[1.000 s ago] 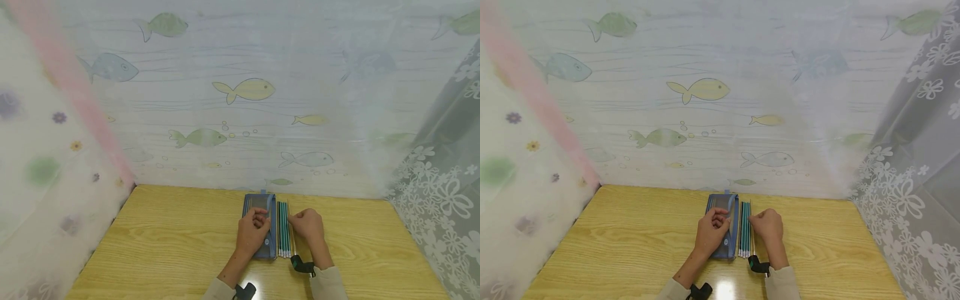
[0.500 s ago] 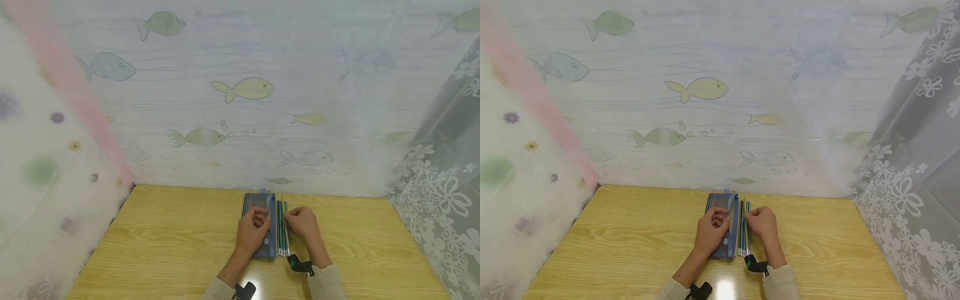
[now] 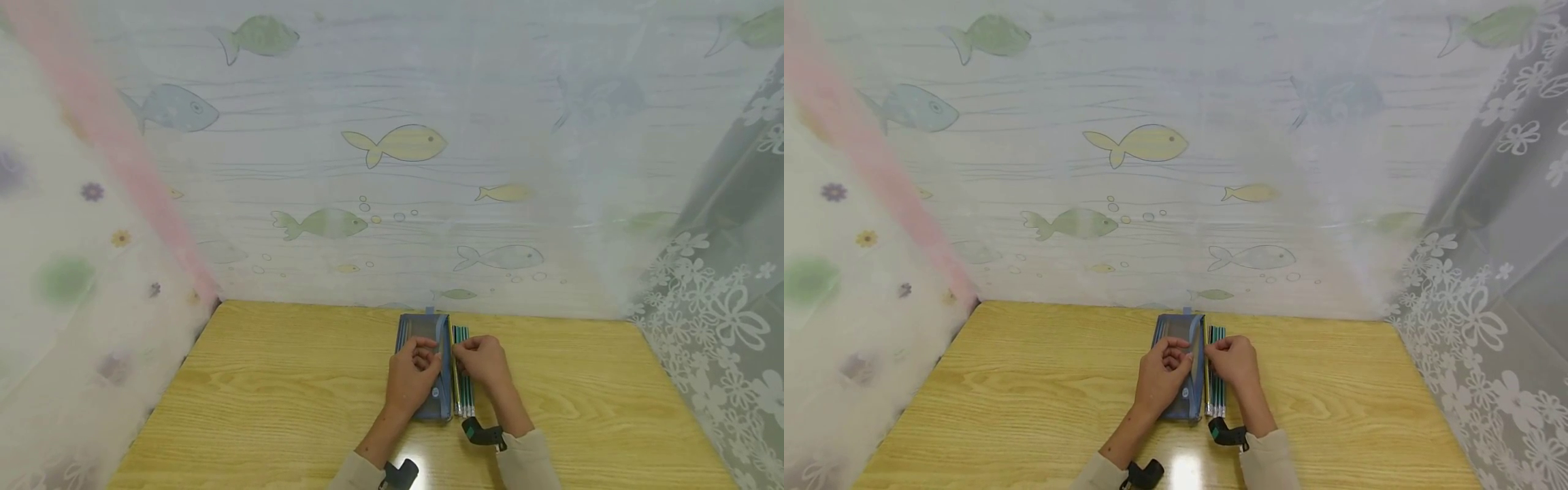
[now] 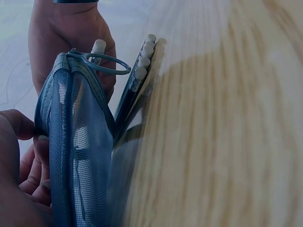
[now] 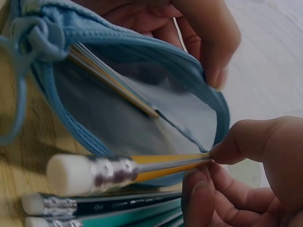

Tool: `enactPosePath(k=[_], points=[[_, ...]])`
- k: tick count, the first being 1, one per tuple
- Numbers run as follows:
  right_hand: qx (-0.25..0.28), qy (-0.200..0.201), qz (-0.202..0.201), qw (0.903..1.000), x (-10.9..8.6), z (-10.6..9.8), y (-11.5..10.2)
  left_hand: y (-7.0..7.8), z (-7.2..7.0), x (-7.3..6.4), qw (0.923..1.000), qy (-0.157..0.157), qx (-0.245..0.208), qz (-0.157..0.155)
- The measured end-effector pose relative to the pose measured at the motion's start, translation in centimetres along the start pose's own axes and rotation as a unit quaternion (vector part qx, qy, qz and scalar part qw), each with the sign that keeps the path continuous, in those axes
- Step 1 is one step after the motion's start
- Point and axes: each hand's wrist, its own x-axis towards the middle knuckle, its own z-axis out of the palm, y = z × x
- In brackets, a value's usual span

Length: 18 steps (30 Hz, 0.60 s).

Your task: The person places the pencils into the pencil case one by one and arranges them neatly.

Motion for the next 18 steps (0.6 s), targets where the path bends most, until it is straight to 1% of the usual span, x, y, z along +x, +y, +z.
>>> enactPosePath(k=[5,12,18], points=[[0.016,0.005,0.0,0.9999,-0.04,0.44,-0.03,-0.19,0.0,0.01,1.0,0.001,0.0,0.002],[0.002,0.012,-0.009,0.9999,-0.13,0.77,-0.06,-0.48,0.06,0.02,1.0,0.002,0.0,0.006],[0.01,0.015,-0.012,0.9998,-0.11,0.94,-0.08,-0.39,0.02,-0.09,1.0,-0.001,0.002,0.007]])
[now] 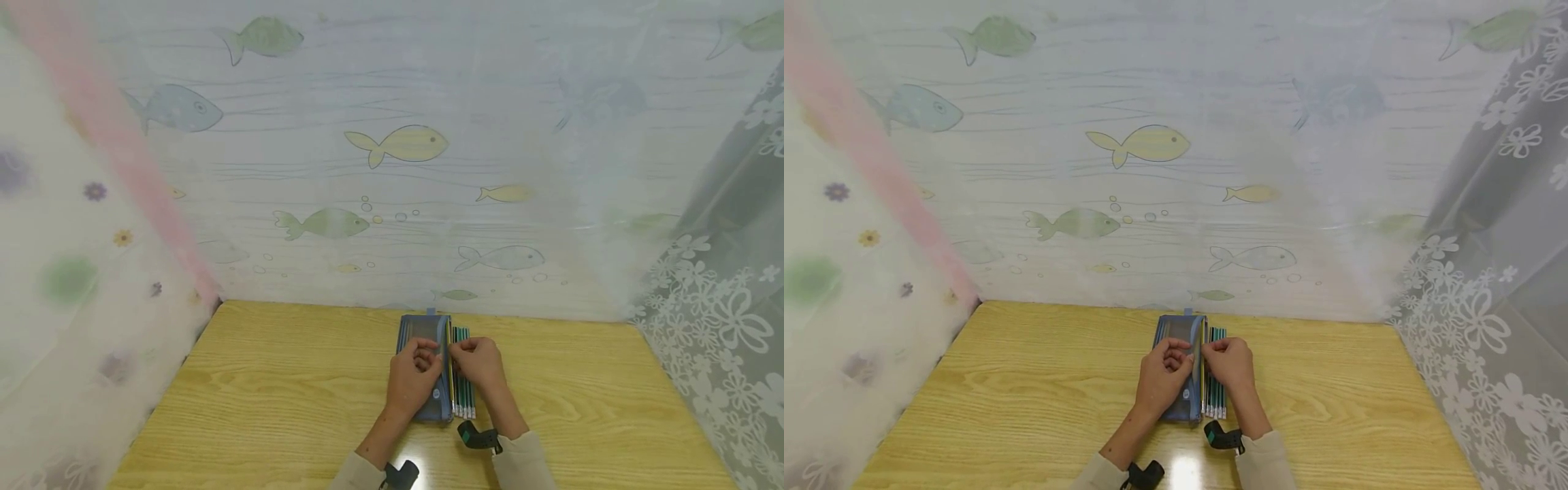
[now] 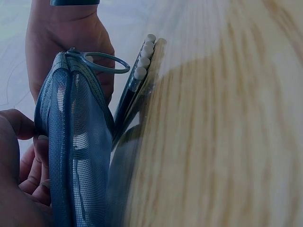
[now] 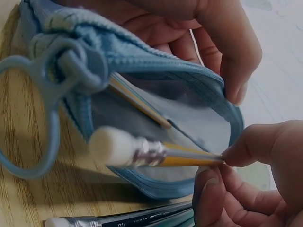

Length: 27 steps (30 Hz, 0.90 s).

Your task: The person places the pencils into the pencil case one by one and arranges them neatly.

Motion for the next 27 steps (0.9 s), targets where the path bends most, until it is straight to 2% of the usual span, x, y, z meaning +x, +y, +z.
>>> enactPosePath(k=[16,27], points=[[0.013,0.0,0.0,0.9999,0.15,0.45,0.16,-0.13,0.04,0.16,0.9999,0.007,0.01,0.001],[0.032,-0.006,-0.011,0.9994,-0.21,-0.17,-0.05,-0.24,0.05,0.18,1.0,0.008,0.006,0.0]])
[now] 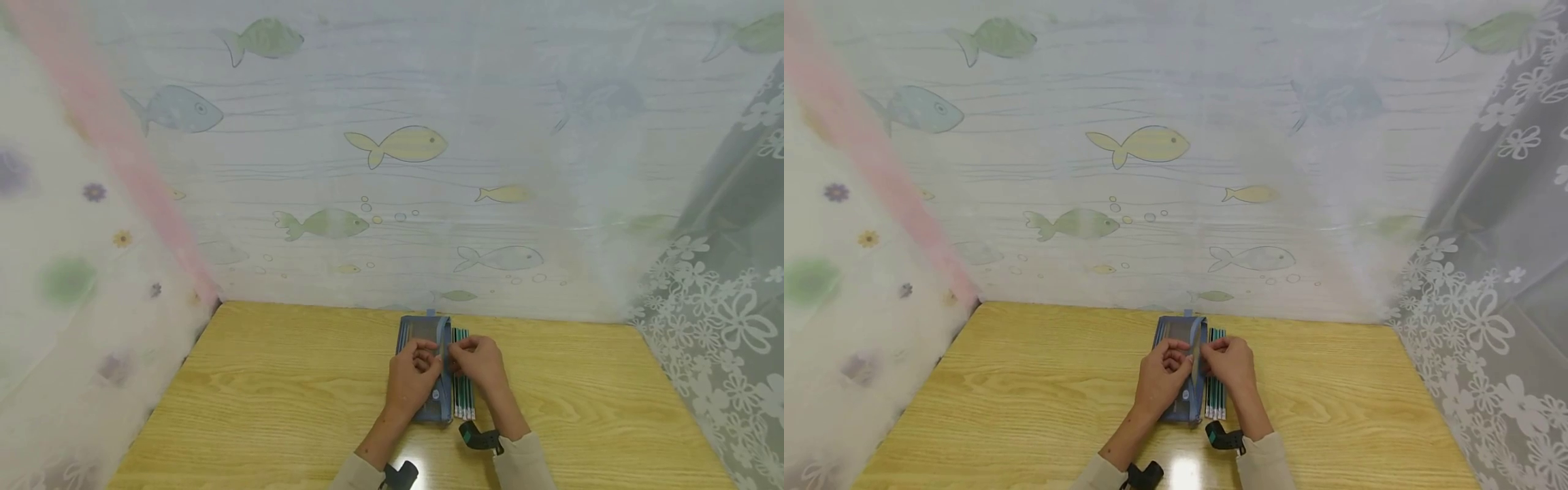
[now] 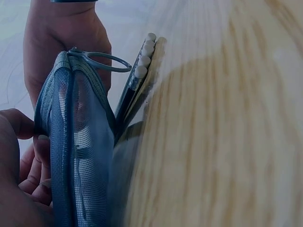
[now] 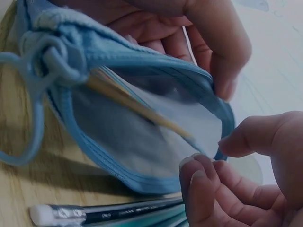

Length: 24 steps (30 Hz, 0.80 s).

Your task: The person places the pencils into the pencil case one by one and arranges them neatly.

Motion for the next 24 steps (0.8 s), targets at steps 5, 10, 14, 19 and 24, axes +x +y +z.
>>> enactPosePath(k=[5,10,14,19,24], points=[[-0.024,0.004,-0.023,0.9994,0.0,-0.8,0.0,0.0,0.0,0.0,1.0,-0.001,0.002,-0.001],[-0.077,0.013,-0.046,0.9958,0.4,-1.6,0.3,0.4,-0.2,-0.1,1.0,-0.005,0.004,-0.006],[-0.118,0.028,-0.059,0.991,0.8,-2.1,0.9,0.4,-0.2,-0.1,0.9999,-0.007,0.005,-0.012],[-0.148,0.039,-0.065,0.9861,1.1,-2.7,1.3,0.4,-0.2,-0.1,0.9999,-0.006,0.002,-0.012],[-0.196,0.041,-0.065,0.9777,1.0,-3.3,1.3,0.3,-0.1,-0.1,0.9999,-0.004,-0.008,-0.004]])
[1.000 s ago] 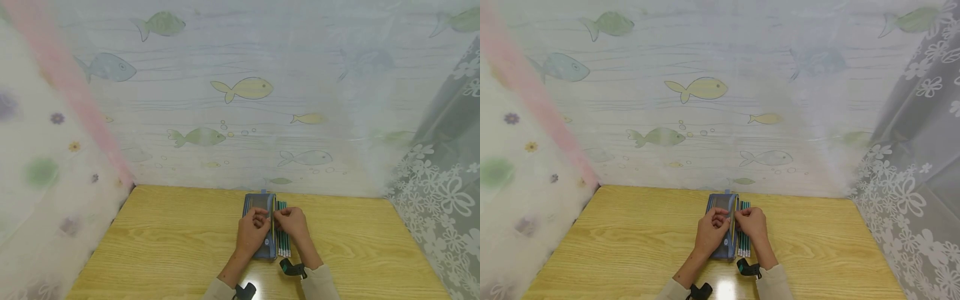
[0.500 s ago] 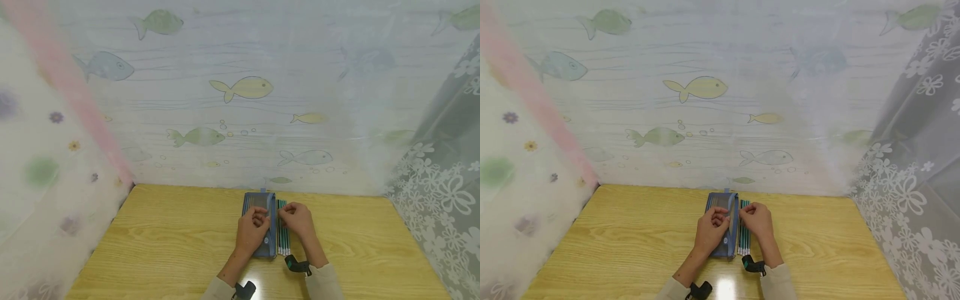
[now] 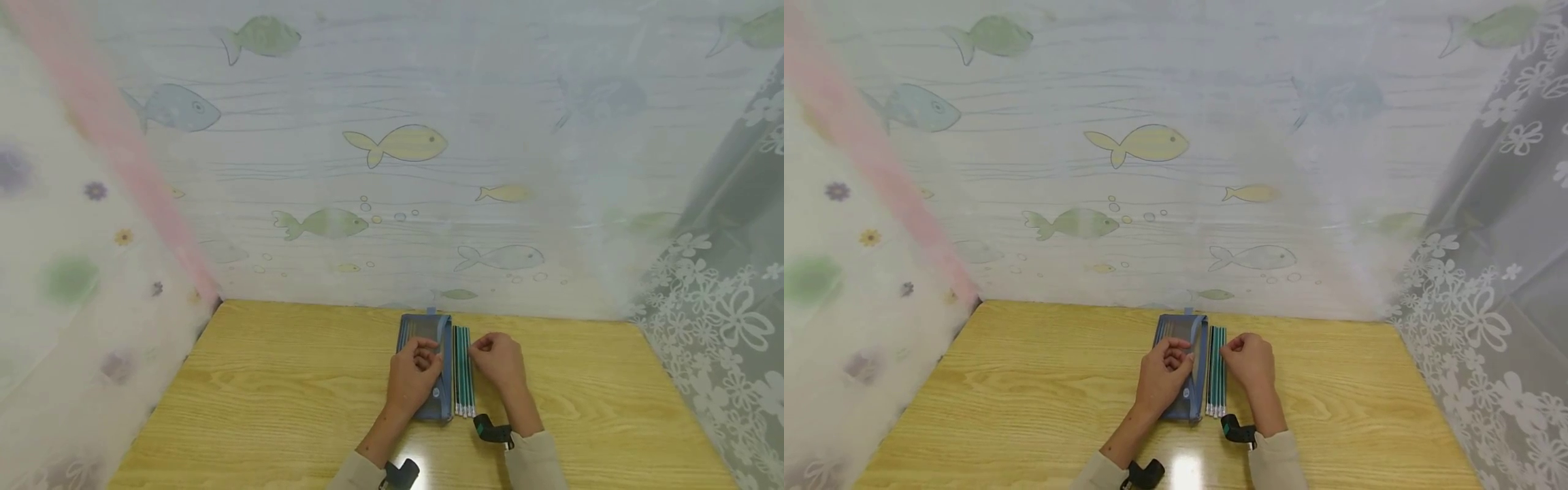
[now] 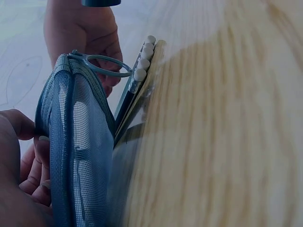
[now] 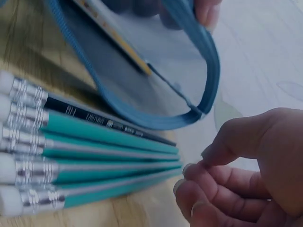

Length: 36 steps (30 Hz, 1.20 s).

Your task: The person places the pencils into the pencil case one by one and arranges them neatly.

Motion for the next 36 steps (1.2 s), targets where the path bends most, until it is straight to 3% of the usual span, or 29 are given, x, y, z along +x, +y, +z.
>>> enactPosePath(k=[16,36], points=[[-0.085,-0.059,0.057,0.993,-0.7,-0.3,0.2,0.1,-0.2,0.0,0.9999,-0.005,-0.009,-0.013],[-0.119,-0.033,0.076,0.9894,-0.9,0.6,-0.6,0.3,-0.3,0.0,0.9999,-0.002,-0.013,-0.009]])
